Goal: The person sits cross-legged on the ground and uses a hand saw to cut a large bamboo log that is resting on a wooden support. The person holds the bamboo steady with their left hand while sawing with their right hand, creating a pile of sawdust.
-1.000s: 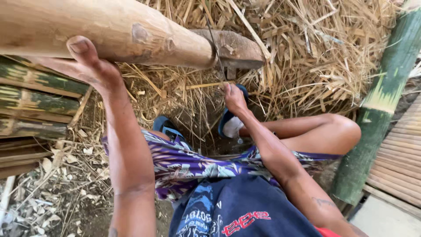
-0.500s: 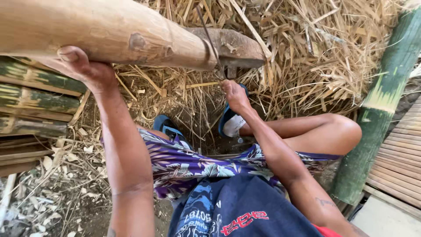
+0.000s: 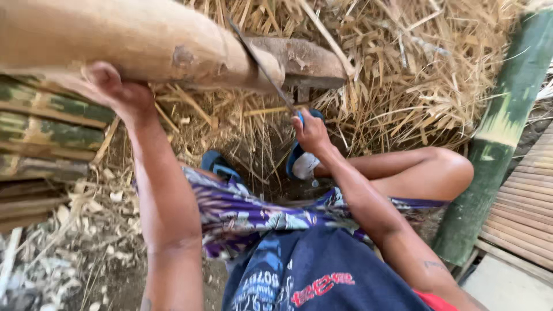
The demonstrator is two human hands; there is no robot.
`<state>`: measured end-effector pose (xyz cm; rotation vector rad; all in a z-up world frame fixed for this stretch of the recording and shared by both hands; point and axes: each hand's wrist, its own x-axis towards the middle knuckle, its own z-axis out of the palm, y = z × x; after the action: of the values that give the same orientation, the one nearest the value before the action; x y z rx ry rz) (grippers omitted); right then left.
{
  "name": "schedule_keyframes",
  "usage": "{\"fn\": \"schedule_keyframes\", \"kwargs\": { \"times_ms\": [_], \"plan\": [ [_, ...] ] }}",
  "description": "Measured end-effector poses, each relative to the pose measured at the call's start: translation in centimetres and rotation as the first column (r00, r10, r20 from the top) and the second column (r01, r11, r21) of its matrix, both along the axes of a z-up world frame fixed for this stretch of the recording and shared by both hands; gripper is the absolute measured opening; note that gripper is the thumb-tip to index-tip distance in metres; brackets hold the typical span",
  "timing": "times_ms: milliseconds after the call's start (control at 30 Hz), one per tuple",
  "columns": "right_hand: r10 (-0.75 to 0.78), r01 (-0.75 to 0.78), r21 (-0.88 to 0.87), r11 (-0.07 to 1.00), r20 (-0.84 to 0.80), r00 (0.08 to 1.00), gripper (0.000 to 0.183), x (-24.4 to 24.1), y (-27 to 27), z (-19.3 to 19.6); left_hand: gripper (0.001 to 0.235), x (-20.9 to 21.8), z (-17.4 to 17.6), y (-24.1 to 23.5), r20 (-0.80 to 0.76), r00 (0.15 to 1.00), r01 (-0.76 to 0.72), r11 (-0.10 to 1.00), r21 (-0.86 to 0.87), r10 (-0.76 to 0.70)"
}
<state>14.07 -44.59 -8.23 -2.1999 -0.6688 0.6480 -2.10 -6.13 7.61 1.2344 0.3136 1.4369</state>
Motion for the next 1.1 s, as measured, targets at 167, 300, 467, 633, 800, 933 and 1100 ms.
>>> {"fn": "schedule_keyframes", "kwargs": {
  "times_ms": [167,300,467,633,800,933,1100],
  "plan": [
    [-0.123,0.126,0.061,0.990,-0.054,0.991,0.065,2.2,0.1,-8.2,0.101,1.0,-0.4,0.9,0.047,0.998,0.044,0.997,-0.064,-0.041],
    [-0.084,0.523,0.034,0.851,-0.976,0.200,0.061,1.2,2.5,-6.4,0.107,3.3,2.4,-0.8,0.103,0.987,-0.121,0.993,0.001,0.121],
    [0.016,0.514,0.109,0.851,-0.983,0.182,0.060,0.2,4.5,-1.7,0.101,5.2,7.2,1.4,0.229,0.938,-0.268,0.963,-0.007,0.262],
    [-0.082,0.324,0.299,0.898,-0.609,0.789,0.052,-1.0,8.3,2.0,0.095,5.2,4.6,-3.8,-0.007,0.796,-0.549,0.728,0.411,0.605],
    [-0.120,0.334,0.296,0.895,-0.562,0.819,0.035,-2.1,7.6,3.3,0.106,1.7,2.6,-5.3,-0.121,0.908,-0.332,0.865,0.376,0.401],
    [-0.173,0.402,0.241,0.883,-0.630,0.757,0.024,-1.6,6.9,-0.6,0.117,-0.3,3.0,-5.3,-0.149,0.918,-0.295,0.884,0.362,0.368],
    [-0.224,0.598,0.174,0.782,-0.818,0.530,0.010,-0.4,10.2,-7.5,0.138,-1.9,4.0,-5.3,-0.251,0.893,-0.322,0.920,0.222,0.373]
  ]
}}
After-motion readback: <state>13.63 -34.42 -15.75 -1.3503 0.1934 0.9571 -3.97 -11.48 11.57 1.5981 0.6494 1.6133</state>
